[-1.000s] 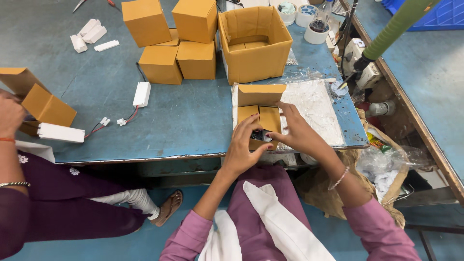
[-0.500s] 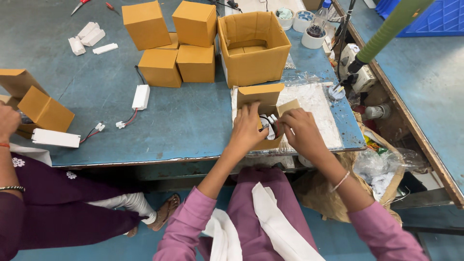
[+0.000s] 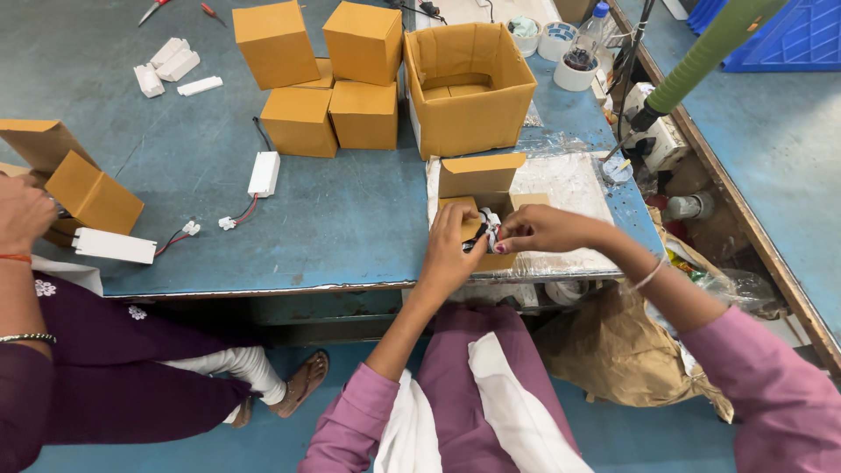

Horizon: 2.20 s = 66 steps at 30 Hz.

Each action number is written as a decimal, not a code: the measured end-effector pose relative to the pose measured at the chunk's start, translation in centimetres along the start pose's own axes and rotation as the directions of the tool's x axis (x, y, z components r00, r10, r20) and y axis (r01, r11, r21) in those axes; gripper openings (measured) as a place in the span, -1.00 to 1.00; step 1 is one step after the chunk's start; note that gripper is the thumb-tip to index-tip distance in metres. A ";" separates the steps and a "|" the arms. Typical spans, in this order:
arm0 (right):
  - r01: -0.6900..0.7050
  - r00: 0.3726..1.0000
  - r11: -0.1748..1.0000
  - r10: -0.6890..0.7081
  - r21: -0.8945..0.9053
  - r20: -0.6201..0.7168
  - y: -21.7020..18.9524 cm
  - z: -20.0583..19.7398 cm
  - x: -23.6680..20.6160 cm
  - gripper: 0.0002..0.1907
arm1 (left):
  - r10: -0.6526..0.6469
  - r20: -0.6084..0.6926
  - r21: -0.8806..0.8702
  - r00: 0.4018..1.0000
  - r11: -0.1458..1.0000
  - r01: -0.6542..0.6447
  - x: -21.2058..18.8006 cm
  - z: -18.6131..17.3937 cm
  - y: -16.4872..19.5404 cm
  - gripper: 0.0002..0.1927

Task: The person packs small white electronic components with wires into cardboard boxes on a factory table. They open boxes, place components inside, and close the flaps, repeating the process for multiple units.

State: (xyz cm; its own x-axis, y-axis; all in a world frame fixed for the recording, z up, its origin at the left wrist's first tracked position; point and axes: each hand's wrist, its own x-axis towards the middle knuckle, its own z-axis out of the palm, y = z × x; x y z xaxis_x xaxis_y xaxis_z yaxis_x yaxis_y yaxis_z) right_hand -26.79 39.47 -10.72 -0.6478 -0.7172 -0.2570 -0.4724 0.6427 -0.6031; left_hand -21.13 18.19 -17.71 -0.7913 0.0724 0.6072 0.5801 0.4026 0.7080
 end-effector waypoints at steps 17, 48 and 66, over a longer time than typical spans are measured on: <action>0.003 0.792 0.969 0.148 0.246 -0.592 -1.8 0.0 0.4 -0.78 | -0.054 0.109 0.121 0.993 0.992 0.041 -0.2 0.1 0.4 -0.36; -0.117 0.841 0.988 0.046 -0.098 -0.539 -3.1 3.2 -0.3 -0.56 | -0.030 0.020 0.054 0.999 0.998 0.029 0.0 1.0 -0.4 -0.47; 0.135 0.732 0.934 -0.318 -0.330 -0.602 -2.2 1.9 2.3 -0.64 | -0.211 0.146 -0.300 0.966 0.921 0.247 1.7 -0.6 -5.2 -0.27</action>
State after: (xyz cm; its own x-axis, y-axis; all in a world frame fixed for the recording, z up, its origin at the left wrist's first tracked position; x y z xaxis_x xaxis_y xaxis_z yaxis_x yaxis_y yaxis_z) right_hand -26.13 35.88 -11.50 -0.6838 -0.5675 0.4587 -0.7259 0.5928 -0.3488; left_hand -25.41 15.64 -20.15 -0.9155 0.1185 0.3844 0.3972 0.1151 0.9105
